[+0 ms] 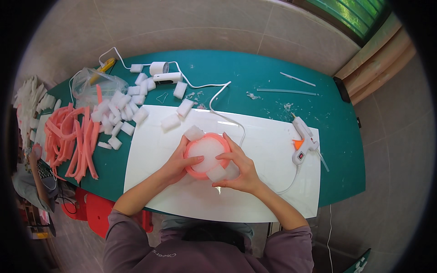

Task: Assembling and gluing foam pieces onto a plastic circular base to create a decorative object.

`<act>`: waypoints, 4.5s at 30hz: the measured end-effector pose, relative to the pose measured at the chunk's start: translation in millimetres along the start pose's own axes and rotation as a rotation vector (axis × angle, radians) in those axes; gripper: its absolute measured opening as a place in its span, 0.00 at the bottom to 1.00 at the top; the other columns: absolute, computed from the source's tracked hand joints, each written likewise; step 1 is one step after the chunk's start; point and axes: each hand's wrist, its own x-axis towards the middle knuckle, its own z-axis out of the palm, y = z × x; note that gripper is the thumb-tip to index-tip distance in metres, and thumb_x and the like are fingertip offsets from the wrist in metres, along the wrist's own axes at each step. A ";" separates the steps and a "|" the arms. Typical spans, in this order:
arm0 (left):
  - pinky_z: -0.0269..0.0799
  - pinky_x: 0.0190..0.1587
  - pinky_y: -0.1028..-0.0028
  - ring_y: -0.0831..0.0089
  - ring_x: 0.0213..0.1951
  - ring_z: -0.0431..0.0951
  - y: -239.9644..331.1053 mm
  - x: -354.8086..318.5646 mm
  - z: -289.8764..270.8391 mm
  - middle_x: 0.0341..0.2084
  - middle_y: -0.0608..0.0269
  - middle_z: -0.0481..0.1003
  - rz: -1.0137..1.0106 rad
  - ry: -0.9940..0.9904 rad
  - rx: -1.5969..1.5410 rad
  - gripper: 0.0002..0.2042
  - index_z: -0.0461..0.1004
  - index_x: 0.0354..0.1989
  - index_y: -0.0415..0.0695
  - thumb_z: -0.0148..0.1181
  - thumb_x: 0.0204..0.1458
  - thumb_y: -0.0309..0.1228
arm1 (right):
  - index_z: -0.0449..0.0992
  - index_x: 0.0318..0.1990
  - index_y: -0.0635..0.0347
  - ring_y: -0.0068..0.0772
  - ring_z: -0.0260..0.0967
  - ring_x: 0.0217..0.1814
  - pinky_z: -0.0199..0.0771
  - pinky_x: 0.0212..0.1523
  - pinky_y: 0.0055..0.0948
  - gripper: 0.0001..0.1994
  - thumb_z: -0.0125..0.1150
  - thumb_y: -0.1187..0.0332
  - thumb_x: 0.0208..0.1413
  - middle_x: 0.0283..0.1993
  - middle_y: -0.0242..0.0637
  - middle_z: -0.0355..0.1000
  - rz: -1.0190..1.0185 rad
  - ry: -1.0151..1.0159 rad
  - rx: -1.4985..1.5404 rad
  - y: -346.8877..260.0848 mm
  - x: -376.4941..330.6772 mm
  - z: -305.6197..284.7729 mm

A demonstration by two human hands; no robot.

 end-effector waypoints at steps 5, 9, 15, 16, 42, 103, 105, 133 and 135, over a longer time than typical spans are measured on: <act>0.60 0.54 0.66 0.66 0.55 0.55 0.2 0.1 2.0 0.50 0.59 0.54 -0.007 -0.014 -0.008 0.35 0.42 0.54 0.49 0.60 0.41 0.25 | 0.66 0.41 0.51 0.54 0.48 0.62 0.54 0.57 0.40 0.32 0.75 0.60 0.22 0.61 0.55 0.48 0.003 -0.023 0.009 -3.0 0.7 -3.6; 0.60 0.54 0.67 0.66 0.55 0.55 -0.6 0.1 2.1 0.50 0.59 0.54 -0.018 -0.015 -0.009 0.35 0.42 0.54 0.49 0.60 0.41 0.25 | 0.66 0.41 0.51 0.54 0.48 0.62 0.54 0.56 0.40 0.31 0.74 0.60 0.23 0.61 0.55 0.48 -0.017 -0.026 -0.013 -3.3 0.0 -2.0; 0.60 0.54 0.67 0.66 0.55 0.55 -5.8 0.8 0.5 0.50 0.58 0.54 -0.006 -0.013 -0.009 0.35 0.42 0.55 0.48 0.59 0.42 0.26 | 0.65 0.41 0.52 0.54 0.50 0.61 0.55 0.56 0.41 0.31 0.74 0.60 0.24 0.60 0.55 0.50 -0.038 -0.002 -0.011 -1.9 -1.5 2.1; 0.60 0.54 0.67 0.66 0.55 0.55 -6.1 0.9 0.5 0.49 0.58 0.54 -0.004 -0.020 -0.013 0.35 0.42 0.55 0.48 0.59 0.42 0.26 | 0.65 0.41 0.52 0.54 0.50 0.61 0.55 0.56 0.41 0.31 0.74 0.59 0.24 0.60 0.55 0.50 -0.039 0.000 -0.015 -2.4 -1.7 2.1; 0.61 0.52 0.68 0.66 0.54 0.56 -7.3 0.9 0.7 0.49 0.56 0.54 -0.007 -0.008 0.029 0.35 0.41 0.55 0.47 0.59 0.42 0.26 | 0.65 0.40 0.54 0.53 0.52 0.60 0.58 0.54 0.40 0.30 0.74 0.60 0.25 0.59 0.56 0.52 -0.054 0.039 -0.033 3.1 -4.7 6.6; 0.74 0.38 0.68 0.62 0.49 0.66 -1.2 -12.7 38.5 0.61 0.56 0.40 0.196 -0.231 0.337 0.40 0.30 0.62 0.59 0.53 0.46 0.32 | 0.72 0.37 0.61 0.13 0.62 0.24 0.62 0.24 0.14 0.11 0.58 0.65 0.47 0.26 0.26 0.68 0.749 0.383 0.437 -71.1 -71.4 -126.0; 0.74 0.37 0.69 0.64 0.47 0.68 -2.0 -14.0 40.4 0.61 0.56 0.41 0.179 -0.257 0.395 0.36 0.33 0.62 0.57 0.49 0.49 0.33 | 0.71 0.38 0.61 0.14 0.62 0.25 0.63 0.25 0.15 0.11 0.56 0.65 0.49 0.28 0.27 0.68 0.741 0.577 0.414 -77.4 -115.5 -161.0; 0.69 0.31 0.81 0.75 0.39 0.69 -22.5 1.0 74.4 0.50 0.64 0.62 -0.047 -0.082 0.690 0.19 0.61 0.51 0.47 0.47 0.47 0.30 | 0.65 0.36 0.77 0.35 0.68 0.38 0.75 0.36 0.25 0.11 0.55 0.76 0.48 0.37 0.47 0.67 -0.510 2.942 0.068 -153.6 -584.4 -229.5; 0.69 0.30 0.82 0.75 0.38 0.69 -22.8 0.0 73.4 0.49 0.64 0.63 -0.061 -0.089 0.683 0.18 0.61 0.50 0.46 0.47 0.47 0.30 | 0.66 0.35 0.75 0.35 0.68 0.37 0.75 0.35 0.26 0.11 0.55 0.75 0.47 0.36 0.46 0.67 -0.424 2.965 0.028 -157.0 -584.6 -241.3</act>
